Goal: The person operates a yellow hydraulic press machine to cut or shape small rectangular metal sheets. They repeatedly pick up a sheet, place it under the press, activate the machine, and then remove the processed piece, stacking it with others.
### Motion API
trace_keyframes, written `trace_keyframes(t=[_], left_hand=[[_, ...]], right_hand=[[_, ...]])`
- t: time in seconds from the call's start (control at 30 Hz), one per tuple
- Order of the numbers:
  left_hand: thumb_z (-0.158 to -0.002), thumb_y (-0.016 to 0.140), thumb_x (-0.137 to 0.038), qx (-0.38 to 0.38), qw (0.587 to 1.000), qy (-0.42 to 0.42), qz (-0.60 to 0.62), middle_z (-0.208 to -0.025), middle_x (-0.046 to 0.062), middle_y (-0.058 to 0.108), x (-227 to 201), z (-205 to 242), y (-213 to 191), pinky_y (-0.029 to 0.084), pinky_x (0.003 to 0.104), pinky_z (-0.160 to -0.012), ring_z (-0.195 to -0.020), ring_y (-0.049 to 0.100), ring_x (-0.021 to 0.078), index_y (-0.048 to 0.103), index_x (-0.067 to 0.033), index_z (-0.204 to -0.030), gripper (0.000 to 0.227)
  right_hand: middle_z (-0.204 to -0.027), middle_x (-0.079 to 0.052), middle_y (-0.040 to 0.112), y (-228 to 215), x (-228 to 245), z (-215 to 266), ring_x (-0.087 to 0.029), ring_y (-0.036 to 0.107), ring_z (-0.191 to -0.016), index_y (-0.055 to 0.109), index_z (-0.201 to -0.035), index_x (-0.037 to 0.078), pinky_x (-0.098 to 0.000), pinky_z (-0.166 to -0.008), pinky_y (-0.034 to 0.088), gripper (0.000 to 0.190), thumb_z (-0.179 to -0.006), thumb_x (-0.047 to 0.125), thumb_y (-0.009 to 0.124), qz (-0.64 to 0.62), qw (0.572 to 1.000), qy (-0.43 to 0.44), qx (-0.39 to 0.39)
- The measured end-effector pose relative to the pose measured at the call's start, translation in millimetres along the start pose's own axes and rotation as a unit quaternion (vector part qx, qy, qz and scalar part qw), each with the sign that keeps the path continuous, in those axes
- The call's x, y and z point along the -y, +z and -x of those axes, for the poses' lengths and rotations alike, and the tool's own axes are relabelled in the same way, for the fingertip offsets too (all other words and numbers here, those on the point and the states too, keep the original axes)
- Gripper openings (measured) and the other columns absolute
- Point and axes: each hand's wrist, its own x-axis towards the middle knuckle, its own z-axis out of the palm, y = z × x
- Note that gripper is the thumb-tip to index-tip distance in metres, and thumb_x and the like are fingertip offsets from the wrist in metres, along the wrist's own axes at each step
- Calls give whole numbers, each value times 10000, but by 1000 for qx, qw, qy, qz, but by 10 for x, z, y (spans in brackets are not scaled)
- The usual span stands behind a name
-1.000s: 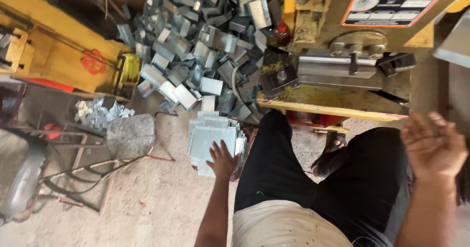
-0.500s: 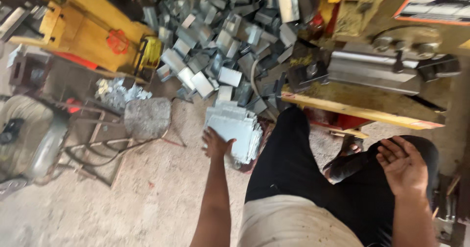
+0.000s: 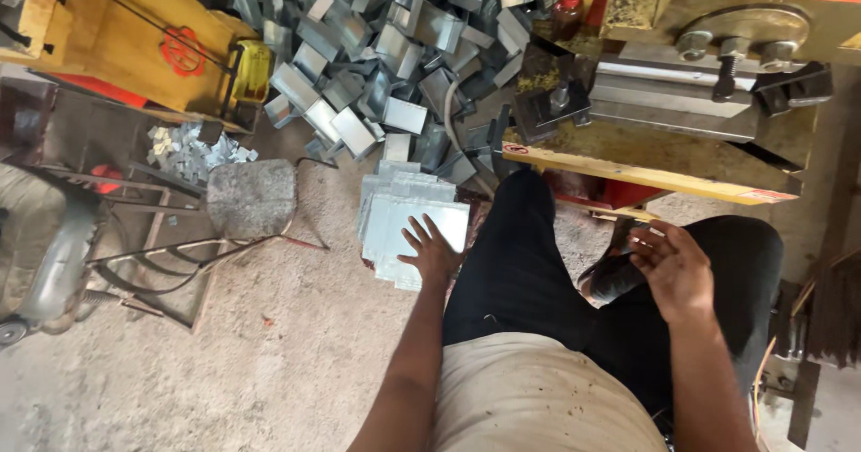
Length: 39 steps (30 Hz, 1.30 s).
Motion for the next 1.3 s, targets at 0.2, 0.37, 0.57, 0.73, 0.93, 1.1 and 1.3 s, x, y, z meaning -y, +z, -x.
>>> trace_keyframes(t=[0.2,0.37,0.57,0.73,0.93,1.1,1.3], left_hand=[[-798,856,-422,12,998,59,-8,-1708,246,16,-13,-12,71,255,785,-1104,-1520,62,564,46,-54,-1633,1220],[-761,851,-352,-28,990,121,74,-1657,163,245,455,-31,-51,366,659,-1107,-1481,279,494,251,-116,-1583,1044],[-803,684,-132,-217,951,221,1,-1454,181,603,906,2,-1,573,445,-928,-1163,653,433,446,-92,-1524,761],[-1023,609,-183,-275,957,86,42,-967,60,787,1049,67,-358,582,385,-567,-720,754,243,692,-190,-1287,277],[-947,737,-335,-386,905,153,97,-882,45,788,940,255,-650,555,354,-524,-651,718,217,809,-151,-1014,209],[-929,751,-382,-446,876,137,125,-796,51,769,866,339,-602,555,349,-575,-660,701,207,822,-130,-1017,276],[-1000,723,-319,-257,915,-53,307,-780,126,777,913,495,-1409,494,378,-571,-599,670,206,801,-81,-1103,270]], right_hand=[[-1192,-165,697,205,127,77,-274,657,-1060,626,-1263,47,-421,-942,507,342,-1067,302,507,18,999,-21,37],[-1186,-151,700,65,100,64,-259,658,-1056,631,-1259,44,-407,-941,508,362,-1073,320,489,17,999,0,27],[-1190,-148,695,-38,20,40,-250,657,-1058,619,-1257,55,-403,-942,507,344,-1076,316,486,25,999,19,13],[-1194,-158,694,-18,15,50,-259,659,-1053,620,-1260,48,-408,-940,508,353,-1076,317,486,29,999,11,18],[-1185,-166,698,174,-23,-44,-263,663,-1046,613,-1260,50,-413,-934,513,347,-1068,309,485,33,999,17,34],[-1179,-159,695,325,38,5,-246,658,-1038,615,-1267,47,-408,-932,512,351,-1068,307,488,33,999,8,40],[-1165,-156,710,441,80,103,-245,661,-1027,619,-1251,36,-408,-911,514,377,-1036,326,508,72,996,-10,54]])
